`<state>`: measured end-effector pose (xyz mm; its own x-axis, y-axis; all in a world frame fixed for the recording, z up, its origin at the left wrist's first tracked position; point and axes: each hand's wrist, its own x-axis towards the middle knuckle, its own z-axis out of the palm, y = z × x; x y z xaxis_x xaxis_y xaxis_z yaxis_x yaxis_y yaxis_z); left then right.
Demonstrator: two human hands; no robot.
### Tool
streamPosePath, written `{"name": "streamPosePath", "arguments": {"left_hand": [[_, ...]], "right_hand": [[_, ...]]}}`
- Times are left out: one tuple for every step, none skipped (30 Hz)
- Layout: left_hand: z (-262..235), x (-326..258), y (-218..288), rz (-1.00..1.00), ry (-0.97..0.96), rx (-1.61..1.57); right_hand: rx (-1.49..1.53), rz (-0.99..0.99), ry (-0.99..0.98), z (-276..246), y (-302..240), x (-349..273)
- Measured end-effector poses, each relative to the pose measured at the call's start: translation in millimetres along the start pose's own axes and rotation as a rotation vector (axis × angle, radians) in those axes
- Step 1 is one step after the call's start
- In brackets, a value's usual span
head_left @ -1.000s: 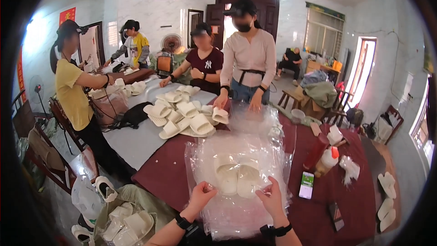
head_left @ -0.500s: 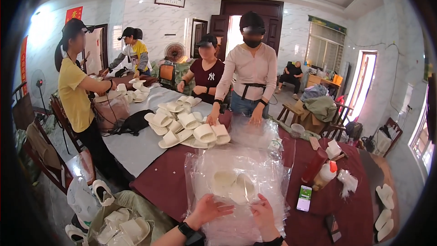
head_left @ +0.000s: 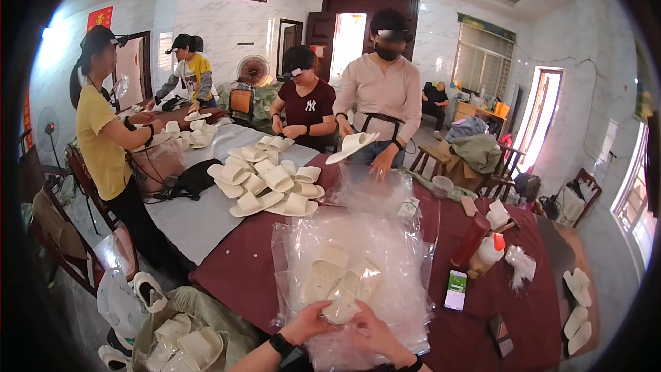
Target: The recorder is packaging white slippers into plastic bags and placing them in a larger storage sack.
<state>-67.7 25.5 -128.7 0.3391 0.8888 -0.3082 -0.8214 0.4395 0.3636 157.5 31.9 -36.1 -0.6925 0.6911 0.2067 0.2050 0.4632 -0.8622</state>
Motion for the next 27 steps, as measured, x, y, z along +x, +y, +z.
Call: {"name": "streamPosePath", "arguments": {"left_hand": [[11.5,-3.5,0.0,0.03,0.071,0.049],[17.5,-4.5,0.1,0.06,0.141,0.099],[15.8,-4.4,-0.2,0.057,0.141,0.101],[11.4,-3.9,-0.5,0.049,0.131,0.084],[5.9,-3.3,-0.5,0.042,0.121,0.067],[-3.6,-1.0,-0.3,0.039,0.12,0.072],[-12.9,0.6,0.2,0.026,0.061,0.007],[-21.5,2.9,0.7,0.014,0.003,-0.057],[-19.2,-0.3,2.2,0.01,0.004,-0.055],[-10.1,-6.1,4.3,-0.011,0.004,-0.08],[-2.1,-11.5,5.8,-0.031,0.004,-0.105],[4.8,-16.8,5.6,-0.034,0.0,-0.102],[11.0,-21.5,5.1,-0.008,-0.013,-0.051],[14.2,-22.0,5.8,0.017,-0.027,-0.001],[13.2,-22.3,5.5,0.021,-0.024,0.004],[9.6,-22.8,3.7,0.027,-0.021,0.033],[6.3,-22.9,1.7,0.033,-0.018,0.062],[1.0,-22.4,0.0,0.032,-0.02,0.061],[-3.6,-21.4,-1.1,0.029,-0.036,0.046],[-7.8,-20.6,-1.4,0.028,-0.05,0.031],[-6.0,-21.2,-0.7,0.029,-0.051,0.03],[-2.5,-23.1,-1.0,0.019,-0.073,0.016],[-0.9,-24.1,-0.8,0.009,-0.094,0.002],[-6.4,-23.2,-1.2,0.019,-0.091,-0.002],[-14.8,-20.5,-2.3,0.022,-0.114,0.007],[-21.8,-19.6,-2.9,0.025,-0.137,0.015],[-16.3,-20.7,-2.8,0.027,-0.138,0.012]], "right_hand": [[0.067,0.072,0.111,-3.3,-6.8,-1.5],[0.134,0.143,0.223,-6.2,-9.7,-1.9],[0.135,0.144,0.226,-9.1,-9.3,-1.3],[0.138,0.136,0.331,-12.7,-6.6,0.2],[0.141,0.127,0.437,-16.0,-2.5,1.9],[0.143,0.128,0.442,-18.6,7.1,3.8],[0.081,0.101,0.436,-20.2,18.4,5.7],[0.019,0.073,0.429,-21.3,27.6,4.9],[0.021,0.075,0.433,-22.1,29.5,3.7],[-0.116,0.062,0.364,-24.3,30.7,3.2],[-0.253,0.05,0.293,-25.4,31.7,3.2],[-0.256,0.049,0.299,-23.8,35.9,1.5],[-0.353,0.041,0.243,-20.6,42.4,-1.4],[-0.451,0.034,0.186,-19.5,47.3,-2.6],[-0.446,0.029,0.187,-18.6,44.6,-2.0],[-0.514,0.062,0.166,-16.3,40.9,-2.2],[-0.583,0.096,0.144,-15.1,37.8,-1.6],[-0.585,0.097,0.145,-13.5,34.9,-0.4],[-0.642,0.082,0.136,-12.4,32.3,1.2],[-0.698,0.066,0.127,-11.9,29.6,2.6],[-0.699,0.065,0.126,-12.7,26.8,4.5],[-0.765,0.071,0.104,-13.5,23.0,6.1],[-0.83,0.076,0.081,-14.1,19.1,7.8],[-0.83,0.067,0.073,-14.3,13.7,9.8],[-0.885,0.09,0.077,-14.3,8.1,11.9],[-0.94,0.111,0.081,-13.4,5.3,14.3],[-0.942,0.11,0.078,-13.5,8.2,15.0]]}}
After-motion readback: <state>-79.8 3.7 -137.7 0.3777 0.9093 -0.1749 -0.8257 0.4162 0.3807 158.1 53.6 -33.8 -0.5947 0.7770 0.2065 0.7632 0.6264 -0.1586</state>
